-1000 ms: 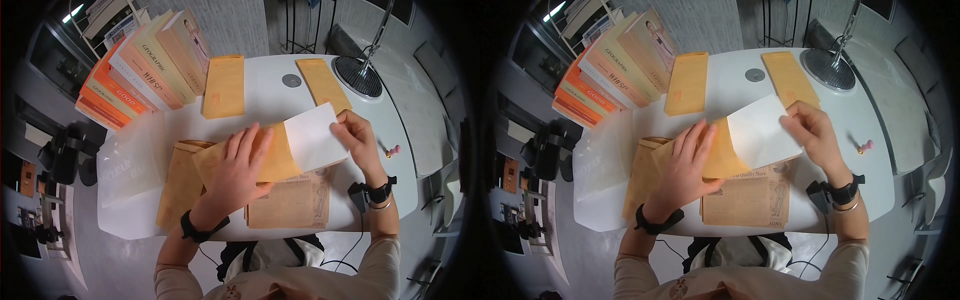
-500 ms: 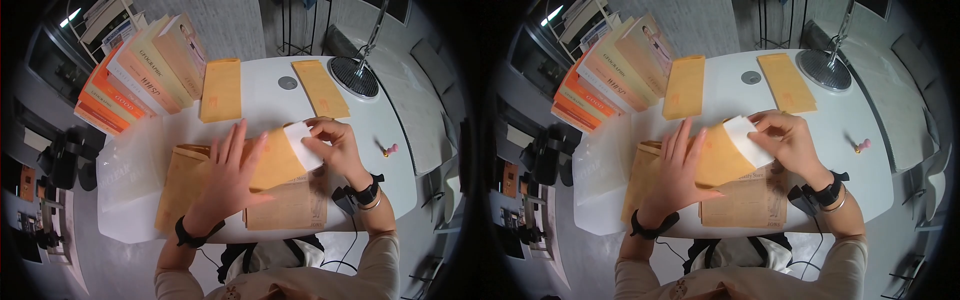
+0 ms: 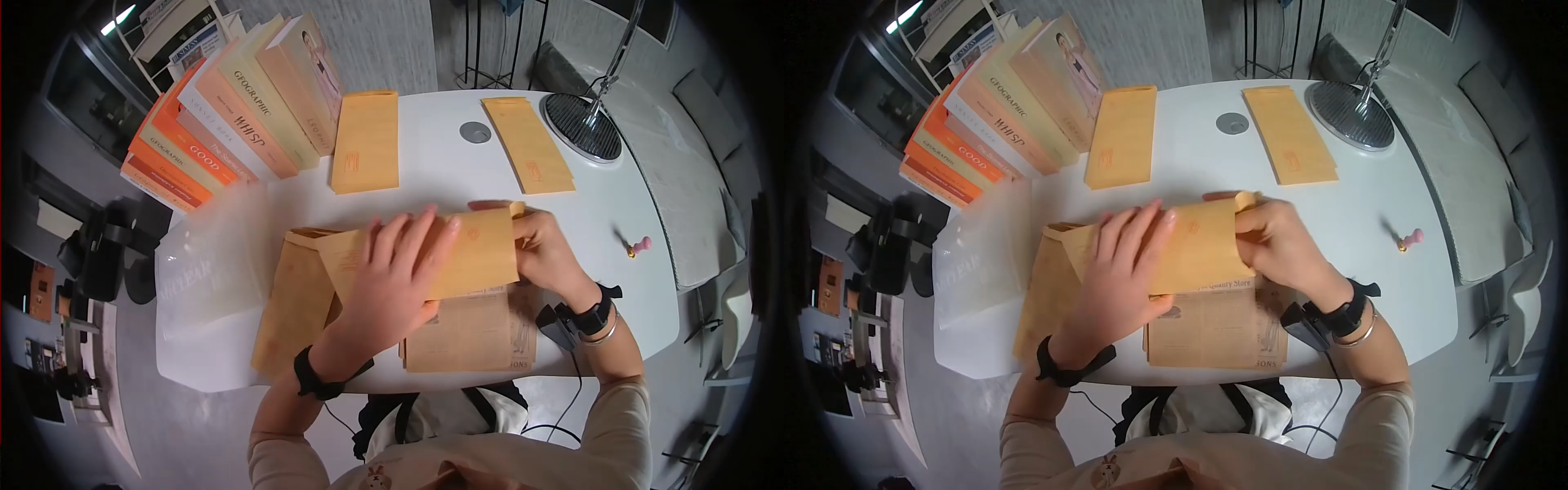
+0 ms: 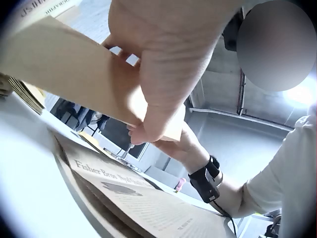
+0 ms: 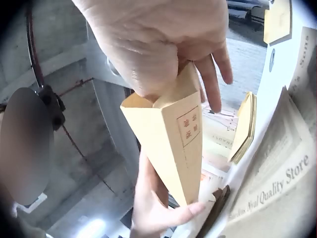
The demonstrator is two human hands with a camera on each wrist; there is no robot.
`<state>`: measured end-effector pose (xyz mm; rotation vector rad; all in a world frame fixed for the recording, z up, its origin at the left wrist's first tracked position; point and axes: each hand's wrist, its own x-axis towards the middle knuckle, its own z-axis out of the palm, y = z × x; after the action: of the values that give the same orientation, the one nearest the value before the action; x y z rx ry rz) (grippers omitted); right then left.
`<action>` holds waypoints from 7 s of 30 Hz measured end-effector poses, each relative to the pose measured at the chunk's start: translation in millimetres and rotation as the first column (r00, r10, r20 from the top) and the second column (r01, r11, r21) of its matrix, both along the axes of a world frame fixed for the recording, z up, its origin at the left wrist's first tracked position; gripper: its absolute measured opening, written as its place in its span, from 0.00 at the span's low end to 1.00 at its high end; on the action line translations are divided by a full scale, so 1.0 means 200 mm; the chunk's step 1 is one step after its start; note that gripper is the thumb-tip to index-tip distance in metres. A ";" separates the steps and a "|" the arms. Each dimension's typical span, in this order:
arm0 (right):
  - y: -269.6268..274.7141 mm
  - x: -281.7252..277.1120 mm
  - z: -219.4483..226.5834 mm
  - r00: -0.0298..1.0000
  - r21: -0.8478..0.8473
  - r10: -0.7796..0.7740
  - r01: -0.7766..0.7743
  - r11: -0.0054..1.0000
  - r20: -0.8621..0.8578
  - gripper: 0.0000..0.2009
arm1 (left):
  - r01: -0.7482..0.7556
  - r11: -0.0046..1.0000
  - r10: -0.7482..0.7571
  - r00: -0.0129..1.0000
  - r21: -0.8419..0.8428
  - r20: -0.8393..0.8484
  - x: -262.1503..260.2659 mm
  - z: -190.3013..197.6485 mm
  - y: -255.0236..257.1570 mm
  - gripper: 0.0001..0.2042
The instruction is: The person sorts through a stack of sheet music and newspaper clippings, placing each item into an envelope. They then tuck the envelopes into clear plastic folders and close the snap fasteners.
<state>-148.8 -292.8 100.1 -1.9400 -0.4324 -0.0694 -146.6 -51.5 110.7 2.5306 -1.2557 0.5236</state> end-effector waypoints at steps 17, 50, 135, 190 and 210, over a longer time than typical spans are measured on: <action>-0.02 0.02 0.01 0.998 -0.220 0.044 -0.036 0.975 0.033 0.11 | 0.068 0.997 -0.071 0.982 -0.025 -0.175 -0.01 -0.02 -0.09 0.45; -0.01 0.09 -0.08 0.911 0.339 0.108 0.036 0.940 -0.398 0.09 | -0.346 0.758 -0.458 0.322 -0.553 -0.829 0.23 -0.22 0.02 0.13; 0.29 0.17 -0.17 0.980 -0.612 0.171 -0.076 0.787 0.099 0.05 | -0.099 0.938 -0.310 0.194 -0.333 -0.931 0.22 -0.34 0.14 0.12; -0.57 -0.21 -0.09 0.815 -0.384 -0.458 0.573 0.724 0.354 0.14 | 0.108 0.981 0.009 0.799 0.158 -0.601 0.19 -0.21 -0.05 0.46; -0.05 0.10 -0.20 0.927 0.282 -0.025 0.139 0.949 -0.373 0.06 | -0.254 0.831 -0.158 0.745 -0.495 -0.648 0.27 -0.26 0.05 0.42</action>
<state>-129.0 -303.6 60.0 -1.6179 -0.0818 0.1628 -91.7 -41.8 58.3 1.9473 -0.6262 -0.0516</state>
